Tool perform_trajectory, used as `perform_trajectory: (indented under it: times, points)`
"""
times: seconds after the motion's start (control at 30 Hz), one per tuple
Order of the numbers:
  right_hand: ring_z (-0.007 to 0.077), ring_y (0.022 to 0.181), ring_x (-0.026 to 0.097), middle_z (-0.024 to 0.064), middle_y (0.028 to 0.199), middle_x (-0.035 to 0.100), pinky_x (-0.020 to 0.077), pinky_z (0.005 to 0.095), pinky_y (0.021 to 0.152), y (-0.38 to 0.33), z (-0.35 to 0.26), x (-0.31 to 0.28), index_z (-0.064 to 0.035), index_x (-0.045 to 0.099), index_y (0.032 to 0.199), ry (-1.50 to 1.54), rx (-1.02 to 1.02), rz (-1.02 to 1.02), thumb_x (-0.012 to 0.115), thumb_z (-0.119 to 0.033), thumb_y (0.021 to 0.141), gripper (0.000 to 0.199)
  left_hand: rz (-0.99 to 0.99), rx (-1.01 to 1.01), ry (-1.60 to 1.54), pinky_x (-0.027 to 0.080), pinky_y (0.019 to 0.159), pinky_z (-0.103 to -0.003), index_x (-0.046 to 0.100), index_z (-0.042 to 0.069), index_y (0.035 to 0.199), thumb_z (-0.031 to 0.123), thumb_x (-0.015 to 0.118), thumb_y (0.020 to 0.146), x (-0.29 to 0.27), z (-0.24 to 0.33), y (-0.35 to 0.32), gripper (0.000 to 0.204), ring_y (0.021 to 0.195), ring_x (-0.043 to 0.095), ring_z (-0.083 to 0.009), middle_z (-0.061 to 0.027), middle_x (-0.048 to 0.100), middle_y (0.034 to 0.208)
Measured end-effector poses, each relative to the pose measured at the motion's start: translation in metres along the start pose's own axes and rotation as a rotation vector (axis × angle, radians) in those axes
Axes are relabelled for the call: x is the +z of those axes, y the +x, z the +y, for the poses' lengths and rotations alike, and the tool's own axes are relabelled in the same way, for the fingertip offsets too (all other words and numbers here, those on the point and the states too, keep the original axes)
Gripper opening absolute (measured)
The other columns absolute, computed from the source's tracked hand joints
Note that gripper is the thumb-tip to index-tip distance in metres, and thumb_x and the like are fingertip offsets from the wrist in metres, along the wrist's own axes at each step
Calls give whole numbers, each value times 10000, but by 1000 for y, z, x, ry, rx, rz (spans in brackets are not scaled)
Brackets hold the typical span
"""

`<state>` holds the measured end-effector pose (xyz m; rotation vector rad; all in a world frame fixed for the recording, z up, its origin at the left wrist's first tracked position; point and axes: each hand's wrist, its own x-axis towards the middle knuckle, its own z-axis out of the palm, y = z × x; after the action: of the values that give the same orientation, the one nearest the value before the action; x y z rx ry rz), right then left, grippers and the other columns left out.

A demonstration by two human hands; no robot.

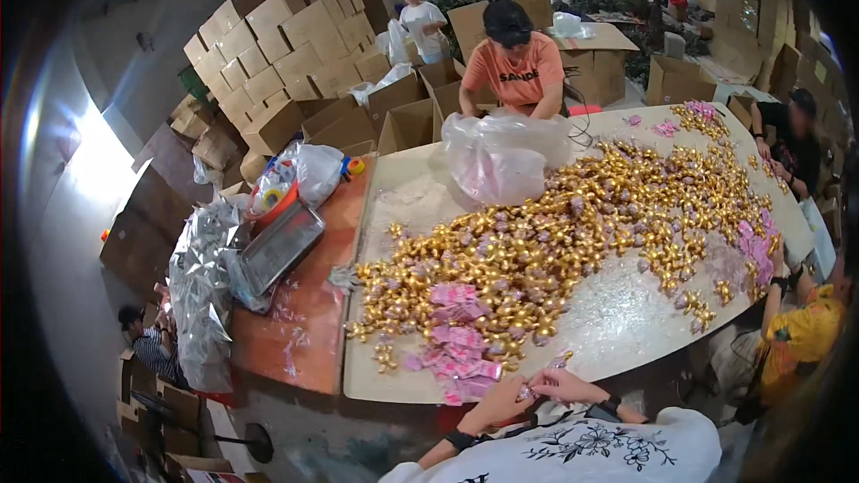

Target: The recorder and several other workers are sorting and packaging small gold and pink decorative items at a large table in a warehouse.

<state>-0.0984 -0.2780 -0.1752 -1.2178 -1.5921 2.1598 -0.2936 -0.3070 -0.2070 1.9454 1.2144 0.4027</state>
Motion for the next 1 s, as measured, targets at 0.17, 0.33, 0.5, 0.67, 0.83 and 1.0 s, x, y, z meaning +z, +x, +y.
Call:
perform_trajectory:
  times: [0.17, 0.33, 0.5, 0.67, 0.83, 1.0]
  points:
    - [58, 453, 433, 2, 734, 508, 377, 204, 398, 38, -12, 88, -52, 485, 914, -9, -204, 117, 556, -248, 861, 215, -51, 55, -37, 398, 706, -440, 442, -9, 979, 316, 559, 774, -42, -48, -55, 402, 844, 506, -378, -229, 527, 881]
    - [134, 605, 522, 26, 708, 525, 436, 267, 556, 73, 21, 111, -17, 473, 899, -157, -337, 203, 548, -212, 868, 212, -64, -10, -45, 407, 744, -440, 432, -18, 1001, 312, 554, 777, -55, -61, -77, 418, 871, 502, -387, -242, 526, 908]
    - [103, 519, 486, 48, 663, 512, 413, 235, 480, 68, -5, 120, -38, 462, 902, -455, -288, 336, 554, -253, 861, 238, 39, 171, -9, 417, 716, -455, 424, -33, 1000, 317, 552, 778, -58, -80, -71, 434, 836, 512, -399, -253, 529, 883]
    - [67, 380, 383, 8, 564, 481, 263, 228, 322, 61, -17, 125, -40, 501, 873, -30, -123, 385, 582, -254, 840, 231, -56, 1, 125, 415, 689, -463, 427, -43, 992, 306, 544, 786, -64, -61, -69, 422, 818, 512, -405, -266, 525, 853]
    - [69, 588, 496, 28, 683, 554, 405, 224, 501, 81, 13, 116, -24, 532, 867, -103, -225, 401, 575, -218, 846, 199, 101, 83, 146, 411, 681, -469, 449, -53, 955, 300, 548, 782, -46, -68, -67, 405, 804, 514, -407, -244, 528, 836]
    - [74, 625, 515, 26, 723, 569, 417, 224, 533, 69, 16, 92, -18, 545, 904, -156, -187, 300, 574, -183, 842, 178, 72, -55, 82, 412, 691, -467, 475, -49, 952, 281, 565, 761, -44, -37, -59, 392, 813, 524, -394, -237, 528, 875]
